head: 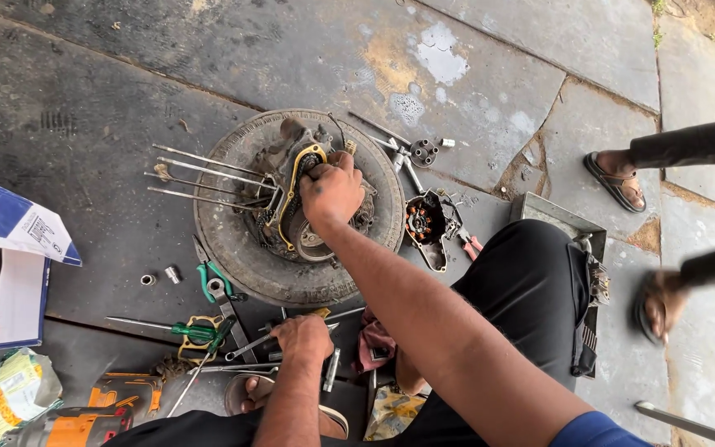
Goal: The person sits on the ground repairing a scooter engine assembly resting on a tire. They use a socket wrench on engine bolts, fit a piston into the cylinder with a screwdriver, use pliers on parts, and finally use a cordless impact driver on the engine.
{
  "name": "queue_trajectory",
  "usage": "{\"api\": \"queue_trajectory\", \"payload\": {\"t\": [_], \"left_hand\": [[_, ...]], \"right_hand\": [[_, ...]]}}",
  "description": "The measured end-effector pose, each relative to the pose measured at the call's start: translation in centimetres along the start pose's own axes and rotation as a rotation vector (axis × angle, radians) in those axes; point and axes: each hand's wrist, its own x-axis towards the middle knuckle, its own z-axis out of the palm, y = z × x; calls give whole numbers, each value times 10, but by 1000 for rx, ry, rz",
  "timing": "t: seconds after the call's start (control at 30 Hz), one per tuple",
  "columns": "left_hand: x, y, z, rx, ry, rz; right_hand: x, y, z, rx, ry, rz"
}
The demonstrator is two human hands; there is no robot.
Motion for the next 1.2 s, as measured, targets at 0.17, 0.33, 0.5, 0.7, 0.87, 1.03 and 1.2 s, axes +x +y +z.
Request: {"api": "queue_trajectory", "payload": {"t": [0.17, 0.33, 0.5, 0.7, 0.87, 1.03, 1.2], "left_hand": [[-1, 2, -4, -15, 3, -3], [-16, 0, -14, -28, -19, -12], [-3, -3, -4, -9, 8, 42], [-5, -2, -9, 6, -85, -43], [-5, -4, -3, 45, -52, -26], [-1, -9, 4, 0, -1, -41], [9, -14, 14, 59, 10, -48]], "right_hand": [[5, 13, 8, 42, 42, -45], [-5, 45, -20, 366, -65, -14], [-46, 125, -24, 418, 90, -365], [-91, 115, 1, 359, 11, -293], [-105, 94, 21, 299, 28, -261], [-106, 99, 4, 299, -156, -401], [-76, 98, -38, 107, -329, -518]]}}
